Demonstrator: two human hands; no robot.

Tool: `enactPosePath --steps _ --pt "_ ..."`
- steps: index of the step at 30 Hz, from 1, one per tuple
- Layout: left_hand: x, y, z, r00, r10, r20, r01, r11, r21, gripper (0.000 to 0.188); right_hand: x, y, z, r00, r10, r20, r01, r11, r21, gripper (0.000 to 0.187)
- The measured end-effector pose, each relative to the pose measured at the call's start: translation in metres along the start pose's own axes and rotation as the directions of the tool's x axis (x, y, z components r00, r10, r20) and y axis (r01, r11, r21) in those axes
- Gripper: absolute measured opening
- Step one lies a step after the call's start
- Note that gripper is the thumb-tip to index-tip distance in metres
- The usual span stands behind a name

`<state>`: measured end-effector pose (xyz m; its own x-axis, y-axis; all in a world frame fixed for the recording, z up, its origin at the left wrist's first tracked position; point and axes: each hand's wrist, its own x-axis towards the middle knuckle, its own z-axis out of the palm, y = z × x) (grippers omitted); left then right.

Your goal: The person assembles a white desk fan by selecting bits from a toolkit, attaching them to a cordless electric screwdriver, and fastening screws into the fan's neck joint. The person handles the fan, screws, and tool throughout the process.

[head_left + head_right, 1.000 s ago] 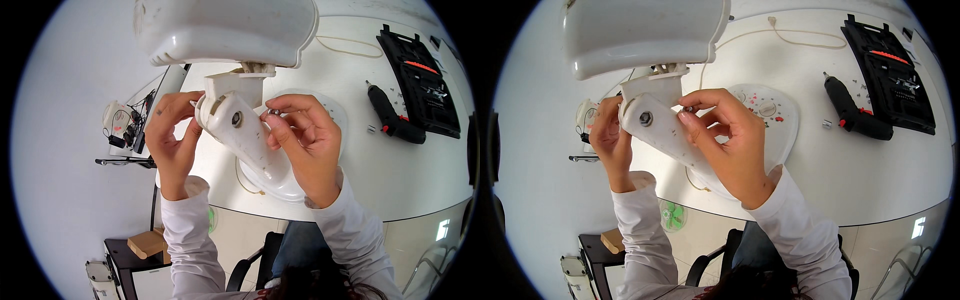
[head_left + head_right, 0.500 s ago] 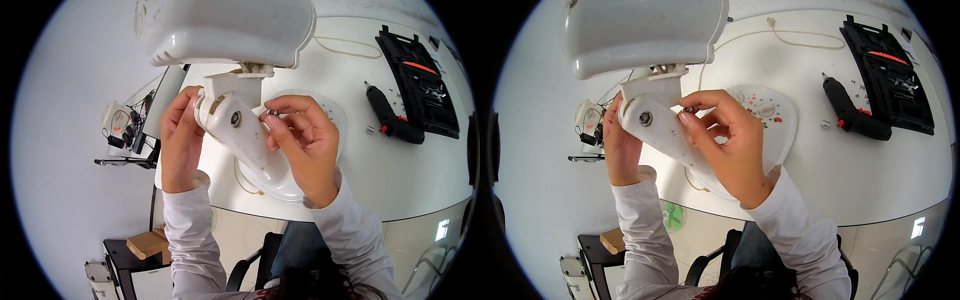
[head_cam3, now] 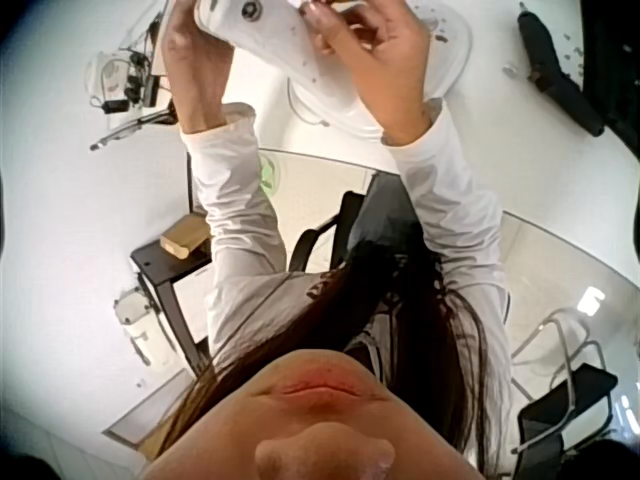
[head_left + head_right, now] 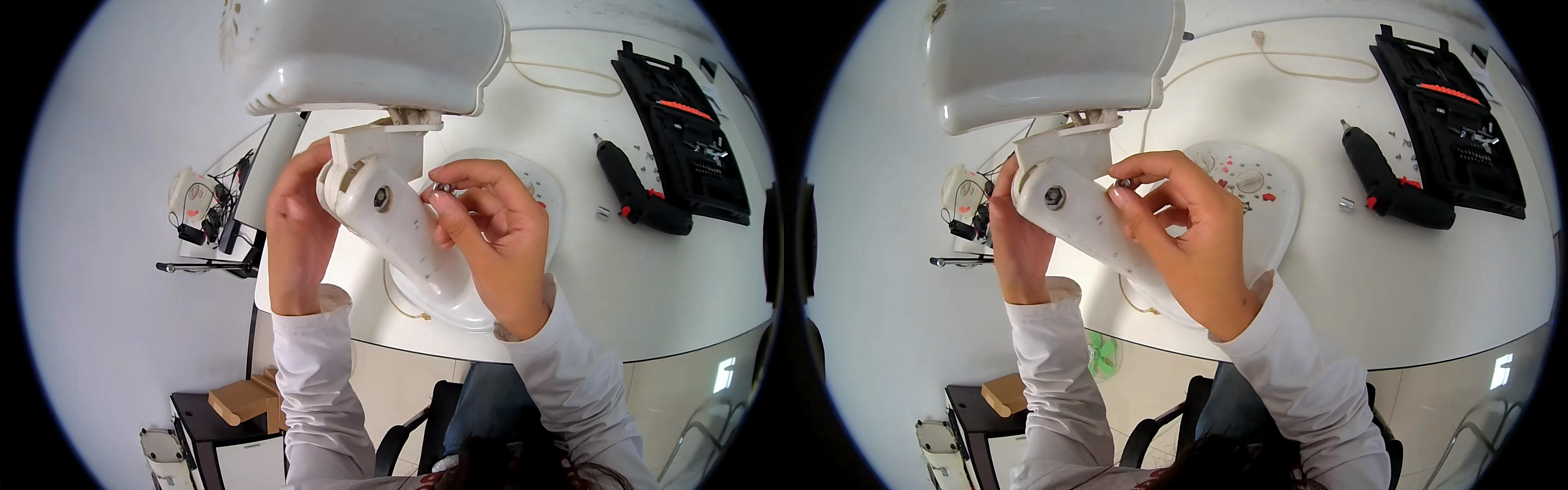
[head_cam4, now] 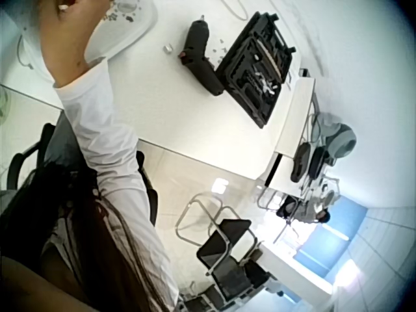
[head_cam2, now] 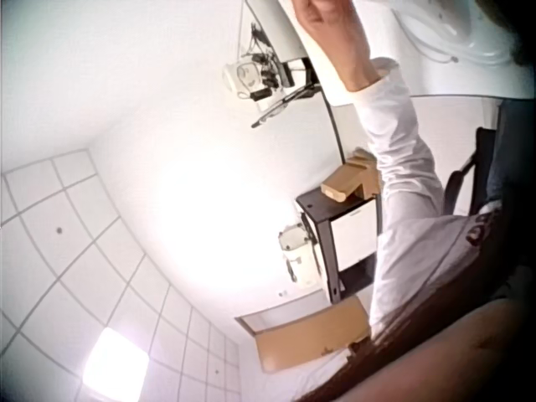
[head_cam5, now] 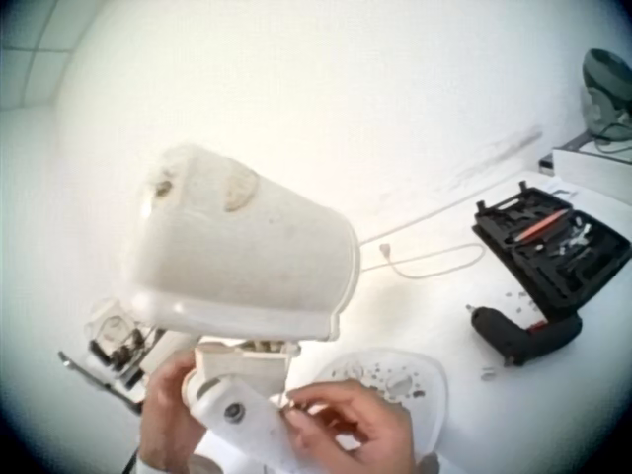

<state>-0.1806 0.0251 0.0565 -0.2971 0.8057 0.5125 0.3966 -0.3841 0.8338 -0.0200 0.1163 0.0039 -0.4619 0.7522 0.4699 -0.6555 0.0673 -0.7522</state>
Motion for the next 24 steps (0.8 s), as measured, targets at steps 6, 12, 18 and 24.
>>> enactPosePath --steps 6,12,18,24 --pt "-0.005 -0.027 -0.011 0.999 0.037 -0.007 -0.037 0.997 -0.069 0.058 -0.001 -0.002 0.001 1.000 0.010 -0.006 -0.010 1.000 0.006 0.018" --pt "0.007 -0.009 0.005 0.979 -0.113 -0.168 0.095 0.989 -0.112 0.039 -0.001 -0.002 0.001 1.000 0.018 -0.001 -0.018 1.000 0.007 0.018" --pt "0.020 0.020 0.011 0.957 -0.290 -0.024 0.282 0.946 -0.160 0.027 0.000 0.002 0.001 0.999 0.007 -0.043 -0.006 1.000 0.022 0.017" --pt "0.016 0.019 0.005 0.947 -0.320 -0.039 0.311 0.940 -0.139 0.037 -0.002 0.001 0.001 0.999 0.013 -0.030 -0.013 1.000 0.010 0.017"
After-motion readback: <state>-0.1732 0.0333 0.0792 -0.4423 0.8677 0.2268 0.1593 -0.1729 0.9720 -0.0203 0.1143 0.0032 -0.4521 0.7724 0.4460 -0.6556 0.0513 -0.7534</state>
